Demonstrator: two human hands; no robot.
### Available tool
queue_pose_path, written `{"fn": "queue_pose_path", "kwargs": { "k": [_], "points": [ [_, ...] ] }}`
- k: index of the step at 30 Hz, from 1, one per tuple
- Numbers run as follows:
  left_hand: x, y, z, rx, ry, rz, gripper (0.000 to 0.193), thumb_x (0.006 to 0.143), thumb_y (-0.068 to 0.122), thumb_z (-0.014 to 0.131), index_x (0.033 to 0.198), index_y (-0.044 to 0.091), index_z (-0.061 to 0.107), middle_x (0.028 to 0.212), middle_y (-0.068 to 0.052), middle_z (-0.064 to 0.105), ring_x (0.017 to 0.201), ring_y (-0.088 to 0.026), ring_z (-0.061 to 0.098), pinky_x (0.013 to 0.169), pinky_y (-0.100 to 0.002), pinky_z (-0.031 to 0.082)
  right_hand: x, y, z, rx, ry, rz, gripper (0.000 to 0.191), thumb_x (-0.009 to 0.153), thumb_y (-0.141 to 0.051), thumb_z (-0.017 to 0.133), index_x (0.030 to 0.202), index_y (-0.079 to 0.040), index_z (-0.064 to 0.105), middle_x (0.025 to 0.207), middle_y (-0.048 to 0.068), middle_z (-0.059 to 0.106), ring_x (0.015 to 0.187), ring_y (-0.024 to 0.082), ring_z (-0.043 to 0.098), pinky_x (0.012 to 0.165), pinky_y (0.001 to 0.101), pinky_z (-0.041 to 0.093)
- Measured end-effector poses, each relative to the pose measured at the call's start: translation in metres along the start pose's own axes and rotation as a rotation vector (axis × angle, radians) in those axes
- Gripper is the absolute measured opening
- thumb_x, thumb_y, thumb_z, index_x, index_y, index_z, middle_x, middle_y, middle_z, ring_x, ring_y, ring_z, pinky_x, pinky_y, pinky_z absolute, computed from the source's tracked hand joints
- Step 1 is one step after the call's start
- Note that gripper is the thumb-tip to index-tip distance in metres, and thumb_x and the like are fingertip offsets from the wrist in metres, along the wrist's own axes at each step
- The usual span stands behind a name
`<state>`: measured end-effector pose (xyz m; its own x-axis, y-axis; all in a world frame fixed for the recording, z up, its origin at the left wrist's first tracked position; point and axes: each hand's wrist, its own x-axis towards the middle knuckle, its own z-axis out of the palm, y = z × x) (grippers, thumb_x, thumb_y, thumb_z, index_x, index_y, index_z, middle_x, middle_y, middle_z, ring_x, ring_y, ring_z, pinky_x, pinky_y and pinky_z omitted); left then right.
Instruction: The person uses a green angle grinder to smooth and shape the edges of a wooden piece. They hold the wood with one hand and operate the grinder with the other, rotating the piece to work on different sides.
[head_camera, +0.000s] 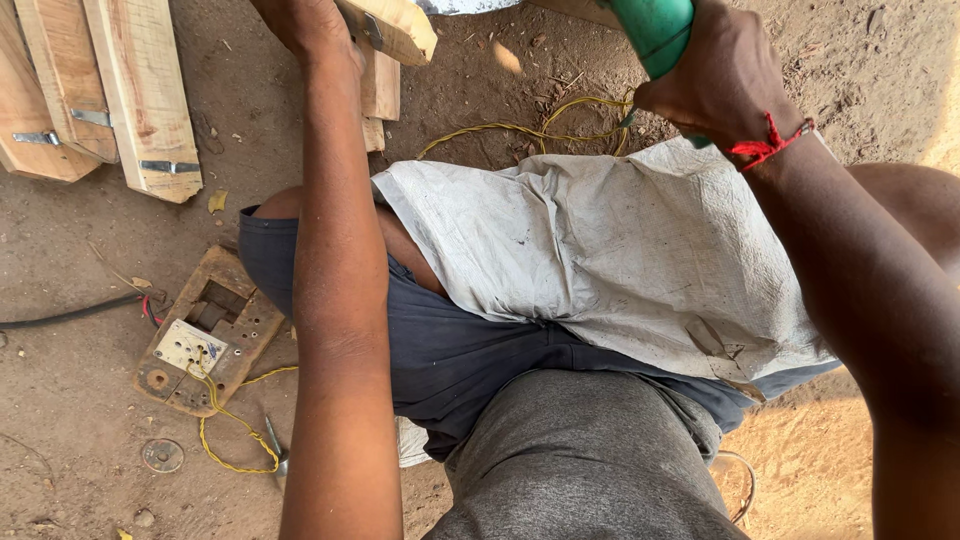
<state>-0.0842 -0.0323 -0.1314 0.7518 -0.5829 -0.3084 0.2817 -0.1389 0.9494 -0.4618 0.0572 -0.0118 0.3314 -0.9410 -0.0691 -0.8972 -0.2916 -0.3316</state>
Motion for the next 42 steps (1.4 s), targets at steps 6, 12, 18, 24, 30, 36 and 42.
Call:
{"fn": "queue_pose_path", "kwargs": {
  "k": [6, 12, 18, 24, 30, 36, 42],
  "points": [
    [-0.005, 0.005, 0.0, -0.028, -0.03, 0.019, 0.066, 0.075, 0.018, 0.075, 0.121, -0.016, 0.043, 0.103, -0.024, 0.059, 0.091, -0.03, 0.064, 0.082, -0.042, 0.056, 0.005, 0.003, 0.0, -0.014, -0.044, 0.108, 0.067, 0.074, -0.014, 0.091, 0.127, 0.011, 0.059, 0.097, 0.033, 0.069, 0.08, 0.042, 0.074, 0.063, 0.0453, 0.065],
    [-0.011, 0.021, 0.002, -0.118, -0.175, 0.083, 0.064, 0.075, 0.017, 0.075, 0.12, -0.017, 0.044, 0.102, -0.023, 0.06, 0.089, -0.03, 0.064, 0.08, -0.041, 0.057, 0.016, 0.009, 0.01, 0.08, -0.084, 0.211, 0.072, 0.071, -0.017, 0.091, 0.129, 0.01, 0.059, 0.101, 0.031, 0.069, 0.085, 0.041, 0.073, 0.071, 0.0459, 0.064],
    [-0.031, 0.031, 0.004, -0.223, -0.248, 0.163, 0.057, 0.078, 0.015, 0.073, 0.117, -0.016, 0.046, 0.102, -0.021, 0.06, 0.089, -0.027, 0.065, 0.08, -0.039, 0.058, 0.038, 0.012, -0.003, 0.338, -0.076, 0.456, 0.075, 0.07, -0.015, 0.089, 0.132, 0.007, 0.054, 0.104, 0.026, 0.067, 0.081, 0.038, 0.073, 0.064, 0.0439, 0.065],
    [-0.038, 0.032, 0.0, -0.164, -0.267, 0.217, 0.062, 0.077, 0.013, 0.069, 0.125, -0.008, 0.037, 0.098, -0.015, 0.057, 0.081, -0.024, 0.063, 0.072, -0.039, 0.059, 0.0, -0.042, -0.001, 0.304, -0.415, 0.527, 0.067, 0.071, -0.015, 0.087, 0.129, -0.002, 0.057, 0.1, 0.024, 0.072, 0.083, 0.035, 0.074, 0.077, 0.0444, 0.064],
    [-0.03, 0.028, -0.002, -0.129, -0.262, 0.157, 0.07, 0.076, 0.013, 0.068, 0.131, -0.009, 0.032, 0.095, -0.02, 0.055, 0.075, -0.026, 0.063, 0.066, -0.039, 0.061, 0.009, -0.031, -0.006, 0.33, -0.355, 0.546, 0.073, 0.072, -0.012, 0.085, 0.137, -0.002, 0.055, 0.102, 0.025, 0.07, 0.079, 0.034, 0.074, 0.073, 0.0431, 0.066],
    [-0.02, 0.021, -0.008, -0.054, -0.296, 0.159, 0.089, 0.073, 0.026, 0.069, 0.142, -0.006, 0.023, 0.104, -0.019, 0.051, 0.086, -0.025, 0.068, 0.076, -0.039, 0.066, 0.045, 0.025, -0.004, 0.272, -0.285, 0.545, 0.065, 0.078, -0.015, 0.085, 0.134, 0.005, 0.058, 0.103, 0.032, 0.069, 0.078, 0.039, 0.075, 0.065, 0.0462, 0.067],
    [-0.017, 0.024, -0.003, -0.086, -0.286, 0.116, 0.075, 0.072, 0.024, 0.07, 0.128, -0.011, 0.035, 0.101, -0.018, 0.052, 0.084, -0.027, 0.064, 0.073, -0.041, 0.062, 0.074, 0.048, 0.0, 0.166, -0.108, 0.361, 0.076, 0.074, -0.017, 0.09, 0.137, 0.007, 0.056, 0.105, 0.035, 0.067, 0.082, 0.044, 0.073, 0.065, 0.0499, 0.065]
  ]
}}
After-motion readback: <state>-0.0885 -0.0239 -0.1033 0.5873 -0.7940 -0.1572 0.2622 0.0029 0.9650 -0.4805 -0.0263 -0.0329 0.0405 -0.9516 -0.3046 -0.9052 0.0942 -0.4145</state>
